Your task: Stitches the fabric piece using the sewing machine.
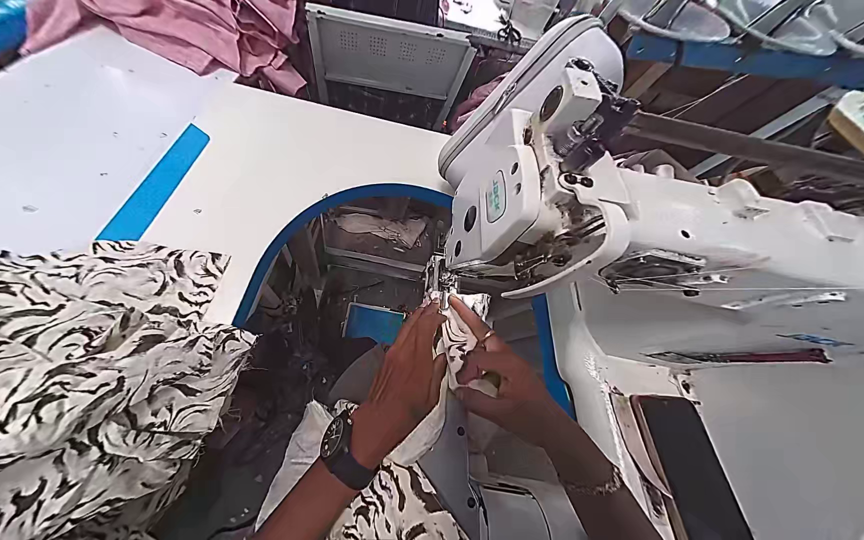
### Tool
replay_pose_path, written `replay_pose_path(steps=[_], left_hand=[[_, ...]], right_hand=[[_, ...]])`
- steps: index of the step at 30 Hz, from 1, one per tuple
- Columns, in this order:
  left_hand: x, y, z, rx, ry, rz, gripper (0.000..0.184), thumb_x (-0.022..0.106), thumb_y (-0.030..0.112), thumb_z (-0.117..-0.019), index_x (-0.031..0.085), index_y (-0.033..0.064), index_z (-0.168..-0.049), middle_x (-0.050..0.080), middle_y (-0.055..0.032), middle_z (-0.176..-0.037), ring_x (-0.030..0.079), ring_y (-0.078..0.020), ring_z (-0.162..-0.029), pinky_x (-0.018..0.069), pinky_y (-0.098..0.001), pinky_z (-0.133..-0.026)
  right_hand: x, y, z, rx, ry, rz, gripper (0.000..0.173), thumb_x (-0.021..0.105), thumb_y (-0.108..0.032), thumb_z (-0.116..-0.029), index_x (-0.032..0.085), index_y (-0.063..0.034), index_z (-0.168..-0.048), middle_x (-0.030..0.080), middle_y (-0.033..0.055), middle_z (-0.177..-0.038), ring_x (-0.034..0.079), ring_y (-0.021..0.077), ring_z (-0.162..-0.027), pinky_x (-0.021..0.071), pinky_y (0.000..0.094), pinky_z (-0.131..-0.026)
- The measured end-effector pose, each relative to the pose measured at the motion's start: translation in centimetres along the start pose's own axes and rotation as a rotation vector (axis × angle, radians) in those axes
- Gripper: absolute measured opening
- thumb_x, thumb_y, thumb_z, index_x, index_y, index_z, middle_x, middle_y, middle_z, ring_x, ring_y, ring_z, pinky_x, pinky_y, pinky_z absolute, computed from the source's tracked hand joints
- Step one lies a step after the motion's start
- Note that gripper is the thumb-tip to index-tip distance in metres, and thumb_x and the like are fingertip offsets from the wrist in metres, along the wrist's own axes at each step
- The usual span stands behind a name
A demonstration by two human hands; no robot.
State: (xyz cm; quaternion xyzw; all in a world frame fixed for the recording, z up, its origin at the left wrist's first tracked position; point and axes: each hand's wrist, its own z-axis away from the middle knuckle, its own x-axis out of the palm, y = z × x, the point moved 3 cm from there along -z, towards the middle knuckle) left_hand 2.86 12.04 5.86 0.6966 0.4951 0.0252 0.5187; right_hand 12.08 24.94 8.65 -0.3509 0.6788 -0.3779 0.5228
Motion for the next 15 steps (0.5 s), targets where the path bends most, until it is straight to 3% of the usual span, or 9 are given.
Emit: replay_pose_path(steps=[2, 3, 6, 11, 15], left_hand=[[0.1, 0.1, -0.1, 0.011, 0.011, -0.001, 0.03, 0.05, -0.004, -0.0968, 0.062, -0.0086, -0.125, 0.06, -0.0281, -0.138, 0.058, -0.0407, -0.132, 0.0474, -0.0455, -0.111], [0.1, 0.0, -0.3, 0.013, 0.01, -0.002, 0.028, 0.049, -0.007, -0.0959, 0.065, -0.0066, -0.119, 0.06, -0.0282, -0.138, 0.058, -0.0419, -0.132, 0.048, -0.0467, -0.11], [0.1, -0.1, -0.5, -0.005, -0.008, -0.004, 0.027, 0.054, -0.011, -0.0899, 0.069, -0.0037, -0.111, 0.059, -0.0283, -0.14, 0.058, -0.0438, -0.131, 0.0498, -0.0491, -0.107], [0.6, 0.0, -0.8, -0.019, 0.022, -0.024, 0.026, 0.055, -0.01, -0.0901, 0.069, -0.0045, -0.112, 0.06, -0.0288, -0.139, 0.059, -0.0439, -0.13, 0.0495, -0.0486, -0.108], [0.6, 0.0, -0.9, 0.0, 0.043, -0.036, 0.026, 0.053, -0.01, -0.0915, 0.068, -0.0049, -0.112, 0.061, -0.0277, -0.138, 0.061, -0.041, -0.128, 0.0507, -0.0434, -0.107]], right_hand=[[0.5, 0.3, -1.2, 0.016, 0.04, -0.109, 0.015, 0.072, -0.01, -0.0786, 0.064, 0.001, -0.071, 0.039, 0.0248, -0.156, 0.052, -0.0115, -0.091, 0.0429, 0.0073, -0.071], [0.7, 0.3, -1.5, 0.021, 0.065, -0.101, 0.013, 0.073, -0.009, -0.0789, 0.066, 0.0013, -0.073, 0.041, 0.0254, -0.155, 0.05, -0.012, -0.082, 0.0407, 0.0069, -0.066], [1.3, -0.5, -0.6, -0.011, 0.21, 0.123, 0.015, 0.073, -0.016, -0.0783, 0.07, -0.0028, -0.071, 0.053, 0.0254, -0.147, 0.062, -0.0047, -0.09, 0.0487, 0.0118, -0.074], [0.5, 0.6, -0.8, 0.046, 0.224, -0.065, 0.012, 0.077, -0.01, -0.0748, 0.067, -0.005, -0.069, 0.06, 0.0142, -0.143, 0.058, -0.0117, -0.081, 0.0458, 0.0078, -0.066], [1.0, 0.2, -0.8, 0.024, 0.258, -0.029, 0.014, 0.076, -0.01, -0.0756, 0.066, -0.0028, -0.069, 0.059, 0.0193, -0.144, 0.056, -0.0113, -0.077, 0.0446, 0.0078, -0.063]])
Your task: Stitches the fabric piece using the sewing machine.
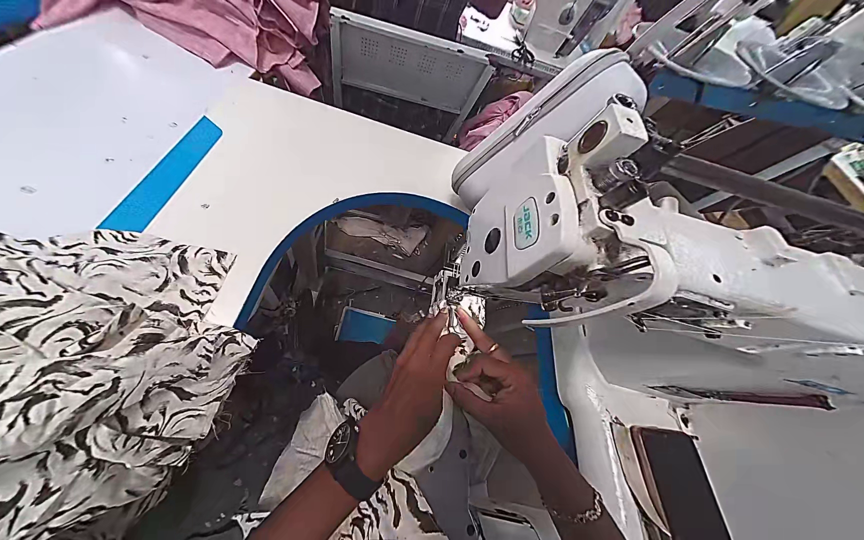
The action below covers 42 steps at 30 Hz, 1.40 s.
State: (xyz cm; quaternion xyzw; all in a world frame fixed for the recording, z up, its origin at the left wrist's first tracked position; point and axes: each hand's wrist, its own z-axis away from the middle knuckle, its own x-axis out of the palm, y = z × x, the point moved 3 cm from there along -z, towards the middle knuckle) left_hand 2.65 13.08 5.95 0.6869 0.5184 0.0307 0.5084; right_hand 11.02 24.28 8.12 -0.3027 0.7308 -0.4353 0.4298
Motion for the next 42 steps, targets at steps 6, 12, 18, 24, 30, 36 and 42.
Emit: replay_pose_path(steps=[6, 12, 18, 24, 30, 36, 42], left_hand=[[0.3, -0.7, -0.9, -0.029, -0.011, 0.012, 0.024, 0.054, -0.006, -0.0947, 0.065, -0.0062, -0.116, 0.059, -0.0277, -0.139, 0.063, -0.0398, -0.126, 0.0537, -0.0461, -0.101], [-1.8, 0.2, -0.6, -0.144, -0.056, 0.012, 0.026, 0.057, 0.011, -0.0984, 0.067, -0.005, -0.116, 0.069, -0.0167, -0.097, 0.068, -0.0321, -0.092, 0.055, -0.0461, -0.085], [-4.9, 3.0, 5.2, -0.274, -0.35, 0.084, 0.022, 0.057, 0.013, -0.1002, 0.071, -0.0033, -0.106, 0.069, -0.0161, -0.081, 0.068, -0.0305, -0.075, 0.0534, -0.0506, -0.075], [-3.3, 4.2, 5.3, -0.063, -0.011, 0.002, 0.021, 0.051, 0.012, -0.1004, 0.068, -0.0006, -0.097, 0.064, -0.0104, -0.069, 0.066, -0.0262, -0.064, 0.0526, -0.0448, -0.064], [-4.5, 4.9, 4.6, -0.464, -0.347, 0.051, 0.026, 0.056, 0.016, -0.0999, 0.067, -0.0056, -0.11, 0.068, -0.0225, -0.081, 0.069, -0.0417, -0.082, 0.0524, -0.0574, -0.077], [-2.7, 2.6, 6.2, 0.11, 0.107, -0.081, 0.026, 0.055, 0.017, -0.0941, 0.069, 0.0053, -0.076, 0.066, -0.0094, -0.076, 0.067, -0.0281, -0.075, 0.0526, -0.046, -0.074], [-2.5, 3.0, 5.4, -0.065, -0.08, 0.008, 0.024, 0.053, 0.016, -0.0987, 0.065, -0.0013, -0.089, 0.054, -0.0102, -0.052, 0.061, -0.0284, -0.047, 0.0483, -0.0434, -0.045]], right_hand=[[1.3, -1.7, 1.0, -0.098, 0.165, 0.511, 0.018, 0.069, -0.021, -0.0855, 0.072, -0.0033, -0.082, 0.067, 0.0201, -0.129, 0.067, 0.0046, -0.08, 0.0532, 0.0164, -0.067], [1.2, -3.8, 2.1, -0.115, 0.213, 0.853, 0.019, 0.064, -0.013, -0.0853, 0.075, 0.0019, -0.087, 0.07, 0.0163, -0.074, 0.07, 0.0302, -0.061, 0.0535, 0.0435, -0.051], [-5.9, 0.4, 9.5, 0.577, -0.333, 0.605, 0.02, 0.075, -0.019, -0.0899, 0.074, 0.0007, -0.09, 0.07, 0.0139, -0.078, 0.067, 0.0279, -0.076, 0.0525, 0.0509, -0.072], [-4.2, -9.0, 9.5, -0.156, -0.277, 0.873, 0.038, 0.058, -0.037, -0.0913, 0.065, -0.0072, -0.069, 0.054, 0.004, -0.051, 0.058, 0.0203, -0.046, 0.0445, 0.0397, -0.042], [2.1, -9.3, 8.6, -0.088, -0.409, 0.938, 0.033, 0.067, -0.027, -0.0897, 0.063, -0.0028, -0.067, 0.053, 0.0109, -0.05, 0.06, 0.0304, -0.047, 0.0449, 0.0461, -0.044], [1.5, -9.6, 7.3, 0.196, -0.627, 0.924, 0.032, 0.062, -0.026, -0.0965, 0.068, 0.0009, -0.081, 0.063, 0.0177, -0.063, 0.067, 0.0402, -0.065, 0.049, 0.0592, -0.062], [0.9, -12.1, 6.4, -0.027, -0.419, 1.084, 0.028, 0.061, -0.028, -0.0906, 0.065, -0.007, -0.074, 0.052, 0.0078, -0.049, 0.06, 0.0301, -0.046, 0.0433, 0.0451, -0.042]])
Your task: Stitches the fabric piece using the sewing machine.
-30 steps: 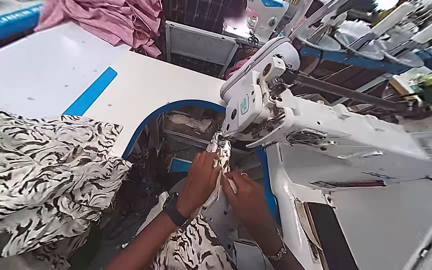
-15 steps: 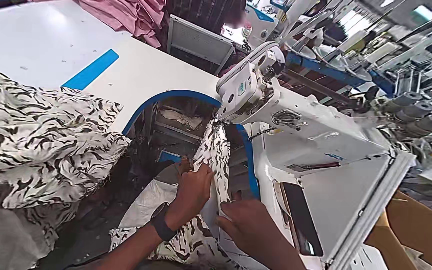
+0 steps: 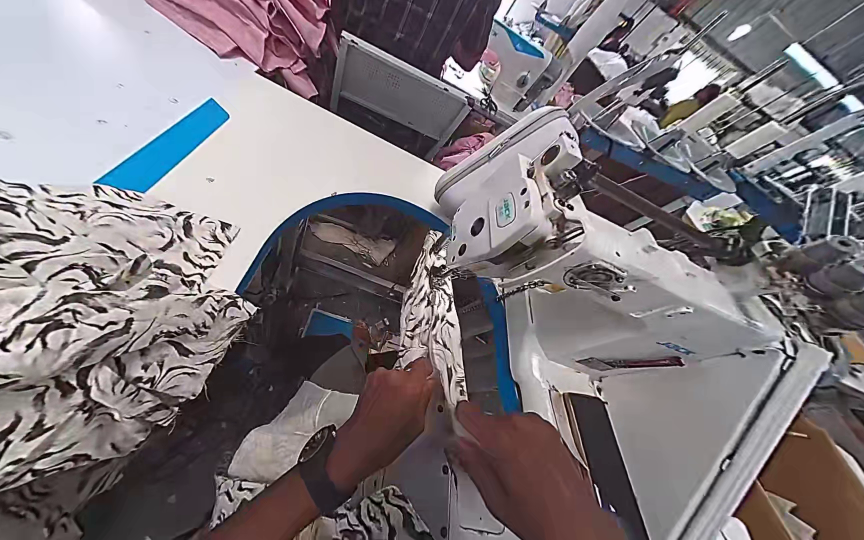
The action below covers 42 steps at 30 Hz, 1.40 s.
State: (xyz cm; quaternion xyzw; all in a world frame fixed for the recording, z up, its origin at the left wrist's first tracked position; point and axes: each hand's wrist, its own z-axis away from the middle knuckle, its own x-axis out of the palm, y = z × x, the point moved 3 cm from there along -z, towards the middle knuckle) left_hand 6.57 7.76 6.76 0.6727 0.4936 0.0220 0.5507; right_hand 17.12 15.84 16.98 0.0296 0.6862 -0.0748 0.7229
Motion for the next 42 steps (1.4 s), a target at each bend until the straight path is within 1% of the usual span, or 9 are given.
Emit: replay_pose_path(steps=[12, 15, 18, 21, 24, 27, 29, 32, 42], left_hand=[[0.1, -2.4, -1.8, 0.21, 0.148, 0.168, 0.025, 0.048, 0.01, -0.0988, 0.067, 0.0004, -0.085, 0.064, -0.0103, -0.072, 0.066, -0.0214, -0.067, 0.0538, -0.0328, -0.062], [0.5, -3.5, -2.6, 0.065, 0.079, 0.249, 0.025, 0.047, 0.01, -0.1008, 0.065, -0.0038, -0.091, 0.059, -0.0113, -0.062, 0.062, -0.0228, -0.053, 0.0509, -0.038, -0.051], [-1.7, -6.1, -0.4, -0.201, -0.105, 0.465, 0.028, 0.06, 0.023, -0.1001, 0.067, -0.0043, -0.1, 0.061, -0.0089, -0.07, 0.058, -0.0156, -0.062, 0.0504, -0.0344, -0.062], [-5.3, -12.2, 2.9, -0.379, -0.336, 0.589, 0.018, 0.07, 0.02, -0.0922, 0.066, 0.0046, -0.084, 0.06, 0.0058, -0.064, 0.056, -0.0006, -0.057, 0.0491, -0.0219, -0.057], [-7.8, -13.4, 1.9, -0.28, -0.371, 0.49, 0.019, 0.063, 0.017, -0.0981, 0.063, 0.0039, -0.085, 0.056, 0.0067, -0.067, 0.054, 0.0012, -0.06, 0.0473, -0.0199, -0.06], [-7.5, -3.0, 2.2, 0.038, -0.317, 0.169, 0.025, 0.061, 0.023, -0.1, 0.066, 0.0005, -0.09, 0.056, -0.0043, -0.065, 0.054, -0.0124, -0.056, 0.0464, -0.0296, -0.055], [-4.4, 3.7, 5.5, 0.037, -0.254, -0.082, 0.025, 0.069, 0.024, -0.0911, 0.068, 0.0008, -0.098, 0.056, -0.0092, -0.053, 0.06, -0.0277, -0.045, 0.0494, -0.0442, -0.043], [-2.1, 5.9, 6.9, -0.212, -0.375, -0.013, 0.042, 0.069, 0.024, -0.0945, 0.064, -0.0018, -0.127, 0.065, -0.017, -0.063, 0.068, -0.0397, -0.058, 0.054, -0.0573, -0.056], [-2.6, 3.2, 2.3, -0.3, -0.429, 0.218, 0.054, 0.059, 0.013, -0.097, 0.049, -0.0059, -0.147, 0.063, -0.0161, -0.063, 0.064, -0.0376, -0.058, 0.0521, -0.0558, -0.058]], right_hand=[[1.9, -0.1, -4.8, 0.109, -0.102, 0.121, 0.02, 0.058, -0.02, -0.0937, 0.068, -0.003, -0.089, 0.058, 0.0103, -0.054, 0.066, 0.0335, -0.053, 0.0483, 0.047, -0.048], [2.4, 0.7, -6.1, 0.168, -0.193, -0.059, 0.025, 0.051, -0.019, -0.0993, 0.067, 0.0004, -0.098, 0.064, 0.0163, -0.067, 0.069, 0.0391, -0.07, 0.0505, 0.0539, -0.064], [3.0, 2.7, -3.9, 0.268, -0.305, -0.161, 0.027, 0.058, -0.017, -0.0954, 0.068, 0.0034, -0.111, 0.07, 0.0248, -0.086, 0.07, 0.0467, -0.087, 0.0511, 0.0632, -0.075], [7.3, 8.5, -0.8, 0.343, -0.629, -0.219, 0.029, 0.064, -0.018, -0.0965, 0.068, 0.0061, -0.112, 0.069, 0.029, -0.104, 0.065, 0.0482, -0.104, 0.0471, 0.0665, -0.09], [9.6, 11.6, 1.9, 0.097, -0.597, -0.376, 0.033, 0.066, -0.022, -0.0956, 0.065, 0.0068, -0.079, 0.064, 0.0218, -0.076, 0.063, 0.0386, -0.078, 0.0465, 0.0596, -0.076], [1.2, 4.5, 4.7, -0.084, -0.132, -0.093, 0.02, 0.065, -0.014, -0.0871, 0.066, -0.0012, -0.072, 0.062, 0.0151, -0.062, 0.067, 0.0352, -0.06, 0.0528, 0.0526, -0.053], [0.0, -1.2, 6.6, -0.005, 0.013, 0.002, 0.006, 0.069, -0.004, -0.0853, 0.073, -0.0004, -0.082, 0.067, 0.0161, -0.067, 0.07, 0.035, -0.062, 0.0558, 0.0492, -0.053], [2.9, -2.5, 7.0, 0.138, 0.135, -0.039, 0.009, 0.065, -0.003, -0.0859, 0.073, 0.0005, -0.084, 0.066, 0.0149, -0.067, 0.069, 0.0315, -0.058, 0.0538, 0.0454, -0.048], [1.8, -3.5, 2.5, 0.104, 0.183, 0.187, 0.019, 0.062, -0.003, -0.0882, 0.078, 0.0034, -0.098, 0.066, 0.0105, -0.062, 0.063, 0.0226, -0.05, 0.0478, 0.0319, -0.044]])
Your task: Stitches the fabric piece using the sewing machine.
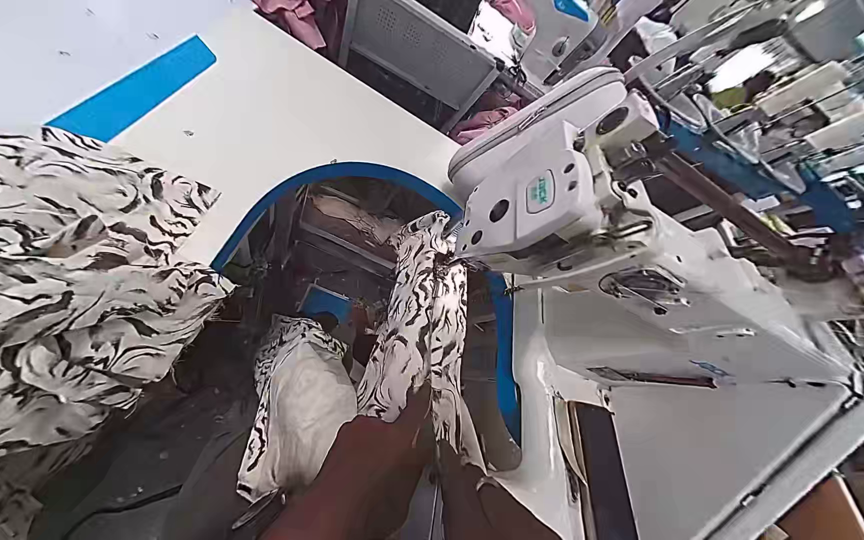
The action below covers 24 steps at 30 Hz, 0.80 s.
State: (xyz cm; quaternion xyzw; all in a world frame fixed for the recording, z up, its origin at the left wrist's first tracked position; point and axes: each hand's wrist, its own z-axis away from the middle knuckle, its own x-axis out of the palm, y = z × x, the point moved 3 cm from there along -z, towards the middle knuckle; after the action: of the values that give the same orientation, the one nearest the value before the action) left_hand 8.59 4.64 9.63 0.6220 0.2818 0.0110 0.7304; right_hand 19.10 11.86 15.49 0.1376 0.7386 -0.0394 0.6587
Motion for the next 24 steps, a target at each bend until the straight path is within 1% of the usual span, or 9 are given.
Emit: replay_pose_path(steps=[2, 4, 7, 11, 14, 18, 21, 23, 24], left_hand=[[-0.3, -0.1, -0.6, -0.02, 0.021, -0.007, 0.04, 0.059, 0.009, -0.0943, 0.06, -0.0071, -0.131, 0.063, -0.0175, -0.064, 0.066, -0.0392, -0.059, 0.0524, -0.0572, -0.057], [-0.2, -0.5, -1.0, 0.035, 0.21, -0.017, 0.016, 0.063, 0.01, -0.0908, 0.07, -0.0018, -0.097, 0.062, -0.0134, -0.059, 0.064, -0.032, -0.051, 0.0502, -0.05, -0.048], [0.1, -1.3, -1.5, 0.127, 0.382, -0.012, 0.013, 0.064, 0.009, -0.0892, 0.073, 0.0018, -0.083, 0.067, -0.011, -0.064, 0.068, -0.0249, -0.056, 0.0518, -0.0428, -0.049], [0.7, -2.5, -3.3, 0.235, 0.546, -0.015, 0.017, 0.061, 0.01, -0.0916, 0.074, 0.0023, -0.085, 0.072, -0.0088, -0.072, 0.071, -0.02, -0.068, 0.0556, -0.0336, -0.065], [1.3, -3.3, -4.9, 0.282, 0.651, -0.019, 0.021, 0.056, 0.013, -0.0933, 0.073, 0.0053, -0.084, 0.07, -0.0049, -0.069, 0.068, -0.0159, -0.066, 0.0535, -0.0283, -0.064], [1.3, -3.7, -7.1, 0.274, 0.666, 0.072, 0.02, 0.056, 0.01, -0.0937, 0.074, 0.0034, -0.087, 0.069, -0.0062, -0.069, 0.068, -0.0158, -0.063, 0.0543, -0.0293, -0.06], [0.4, -3.6, -8.8, 0.172, 0.599, 0.164, 0.021, 0.054, 0.01, -0.097, 0.072, 0.0003, -0.092, 0.064, -0.0071, -0.065, 0.063, -0.0162, -0.056, 0.0507, -0.032, -0.054], [-1.1, -3.3, -9.5, 0.053, 0.375, 0.236, 0.022, 0.056, 0.014, -0.1001, 0.067, -0.0046, -0.105, 0.062, -0.0105, -0.067, 0.061, -0.0207, -0.058, 0.0508, -0.0385, -0.058], [-2.0, -3.5, -9.3, -0.004, 0.213, 0.263, 0.027, 0.06, 0.019, -0.1004, 0.063, -0.0049, -0.113, 0.064, -0.0121, -0.075, 0.063, -0.0218, -0.066, 0.0533, -0.0406, -0.065]], right_hand=[[0.5, -0.5, -0.9, 0.001, -0.005, -0.005, 0.022, 0.061, -0.002, -0.0883, 0.078, 0.0047, -0.101, 0.069, 0.011, -0.065, 0.065, 0.0215, -0.051, 0.049, 0.0301, -0.046], [0.7, -0.1, -1.9, 0.023, 0.005, -0.016, 0.023, 0.06, -0.003, -0.0907, 0.077, 0.005, -0.104, 0.068, 0.0101, -0.065, 0.065, 0.0207, -0.053, 0.0488, 0.0292, -0.048], [1.3, 0.3, -3.0, 0.048, -0.001, -0.018, 0.025, 0.06, -0.003, -0.091, 0.076, 0.007, -0.107, 0.067, 0.0108, -0.065, 0.063, 0.0208, -0.053, 0.048, 0.0292, -0.048], [2.0, 0.7, -4.8, 0.083, 0.021, 0.037, 0.025, 0.06, -0.003, -0.0912, 0.076, 0.0057, -0.109, 0.066, 0.0102, -0.064, 0.062, 0.021, -0.051, 0.047, 0.0291, -0.047], [2.7, 1.0, -5.9, 0.119, 0.077, 0.056, 0.025, 0.062, -0.002, -0.0889, 0.078, 0.0048, -0.106, 0.065, 0.0099, -0.062, 0.061, 0.0206, -0.049, 0.0474, 0.0283, -0.046], [3.9, 1.8, -7.5, 0.157, 0.231, 0.057, 0.025, 0.059, -0.005, -0.089, 0.08, 0.0022, -0.102, 0.063, 0.0095, -0.06, 0.06, 0.0209, -0.048, 0.0456, 0.0302, -0.044], [5.2, 2.7, -9.2, 0.185, 0.352, -0.002, 0.028, 0.055, -0.01, -0.0904, 0.08, 0.0022, -0.097, 0.061, 0.0109, -0.057, 0.059, 0.0233, -0.045, 0.0432, 0.034, -0.04], [5.5, 3.7, -9.1, 0.214, 0.311, -0.076, 0.028, 0.056, -0.01, -0.0913, 0.079, 0.002, -0.1, 0.069, 0.0137, -0.065, 0.065, 0.0274, -0.051, 0.0488, 0.0401, -0.044], [5.4, 4.3, -8.0, 0.228, 0.243, -0.119, 0.027, 0.057, -0.011, -0.0904, 0.078, 0.0017, -0.1, 0.07, 0.0139, -0.068, 0.066, 0.0288, -0.052, 0.0503, 0.0432, -0.046]])
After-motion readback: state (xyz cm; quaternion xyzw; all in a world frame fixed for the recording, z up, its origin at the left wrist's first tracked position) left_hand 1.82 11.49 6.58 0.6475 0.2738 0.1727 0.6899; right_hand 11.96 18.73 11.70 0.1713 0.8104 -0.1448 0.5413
